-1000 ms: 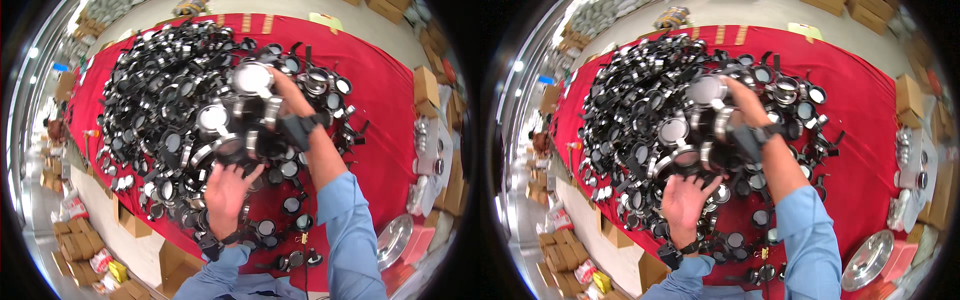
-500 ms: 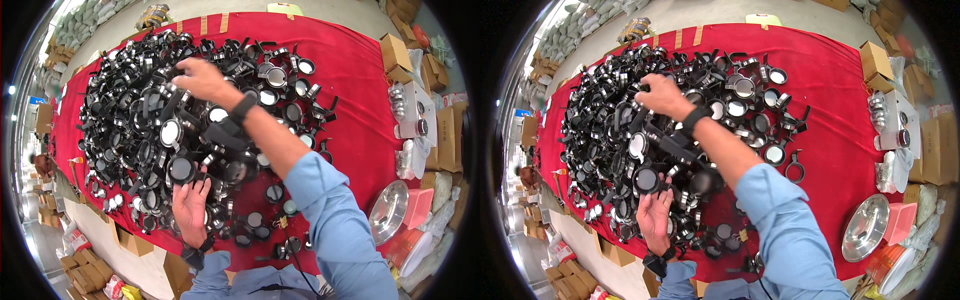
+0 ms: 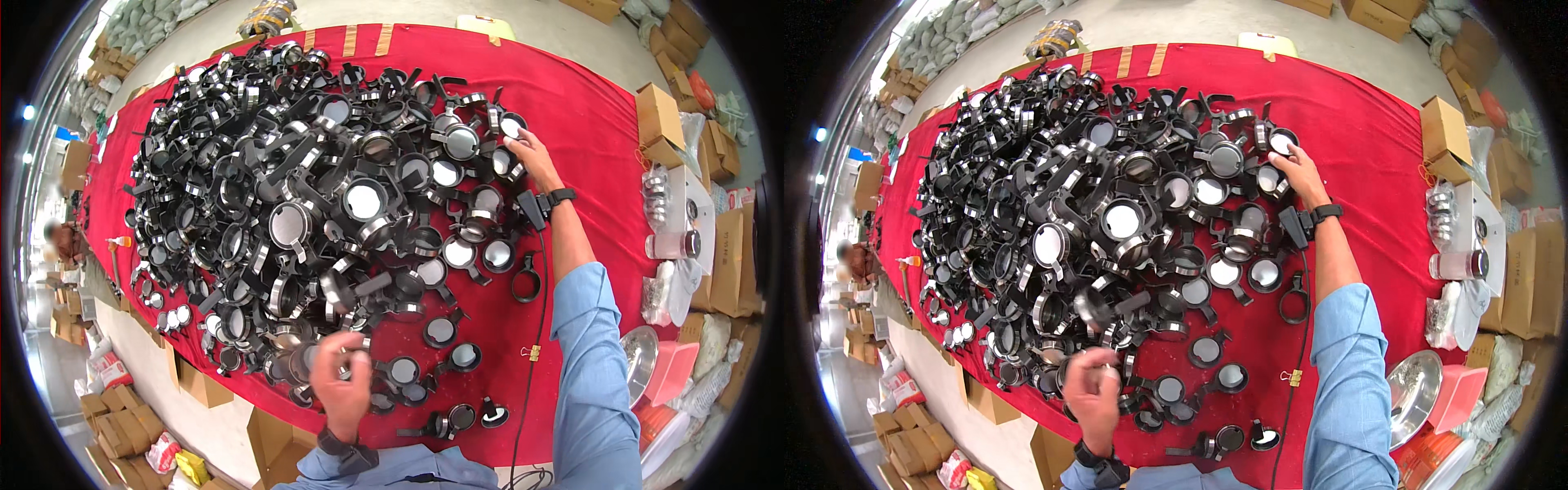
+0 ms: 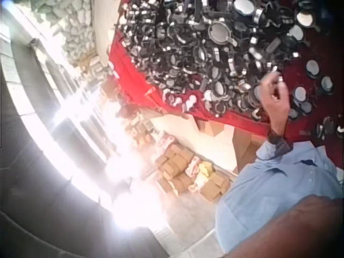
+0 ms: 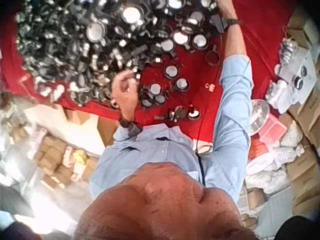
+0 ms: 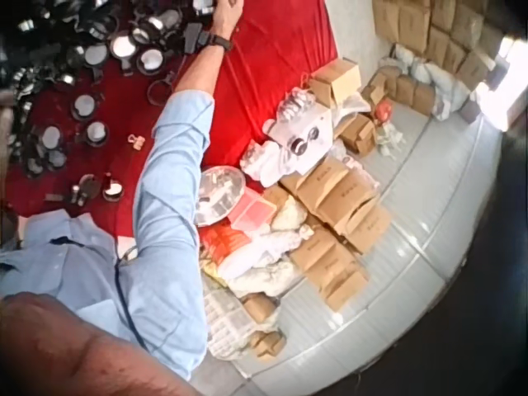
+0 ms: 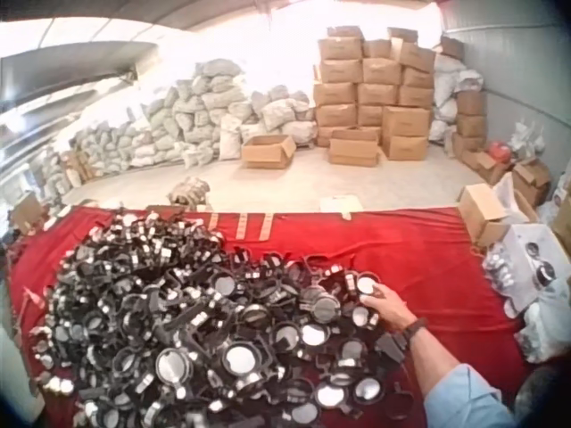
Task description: The person assembles metal lids by hand by fitting a metal disc into a circular frame and securing it with a metal pin. They place the finished lids into a pink bin, then transfer the remaining discs into a white bucket and the pins into a metal bowl before continuing the assembly.
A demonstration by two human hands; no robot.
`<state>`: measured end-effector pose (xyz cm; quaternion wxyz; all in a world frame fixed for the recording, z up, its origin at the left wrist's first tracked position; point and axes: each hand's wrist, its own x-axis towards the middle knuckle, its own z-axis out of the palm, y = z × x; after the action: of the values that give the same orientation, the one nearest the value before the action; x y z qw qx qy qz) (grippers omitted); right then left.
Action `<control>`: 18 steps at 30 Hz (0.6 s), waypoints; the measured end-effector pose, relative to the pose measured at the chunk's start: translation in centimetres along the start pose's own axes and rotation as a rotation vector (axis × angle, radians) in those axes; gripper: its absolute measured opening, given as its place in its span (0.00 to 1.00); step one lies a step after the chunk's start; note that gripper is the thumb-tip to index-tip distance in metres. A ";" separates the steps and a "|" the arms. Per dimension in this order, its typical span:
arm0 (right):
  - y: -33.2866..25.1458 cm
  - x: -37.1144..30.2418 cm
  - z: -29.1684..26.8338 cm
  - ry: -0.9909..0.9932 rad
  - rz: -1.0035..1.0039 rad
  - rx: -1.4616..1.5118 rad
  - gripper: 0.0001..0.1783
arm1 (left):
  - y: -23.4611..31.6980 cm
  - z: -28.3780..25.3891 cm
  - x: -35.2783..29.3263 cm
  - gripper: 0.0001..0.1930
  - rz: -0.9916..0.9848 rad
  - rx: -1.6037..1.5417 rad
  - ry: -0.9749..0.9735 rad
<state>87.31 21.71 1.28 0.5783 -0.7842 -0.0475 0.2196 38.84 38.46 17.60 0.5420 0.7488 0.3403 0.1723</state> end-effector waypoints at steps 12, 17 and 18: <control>-2.6 -0.3 5.7 -0.505 0.361 0.310 0.32 | -10.3 7.7 2.8 0.17 -0.949 -1.124 -0.035; -6.4 0.0 12.4 -0.557 0.016 0.636 0.33 | -11.7 7.2 4.6 0.18 -0.965 -1.331 -0.170; -7.5 -0.1 13.8 -0.558 0.016 0.707 0.36 | -11.8 7.4 5.0 0.18 -0.967 -1.331 -0.166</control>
<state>83.06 36.34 5.08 0.7740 -0.4497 -0.1179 0.4299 43.21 38.93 3.46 0.9099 0.0524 0.4104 0.0297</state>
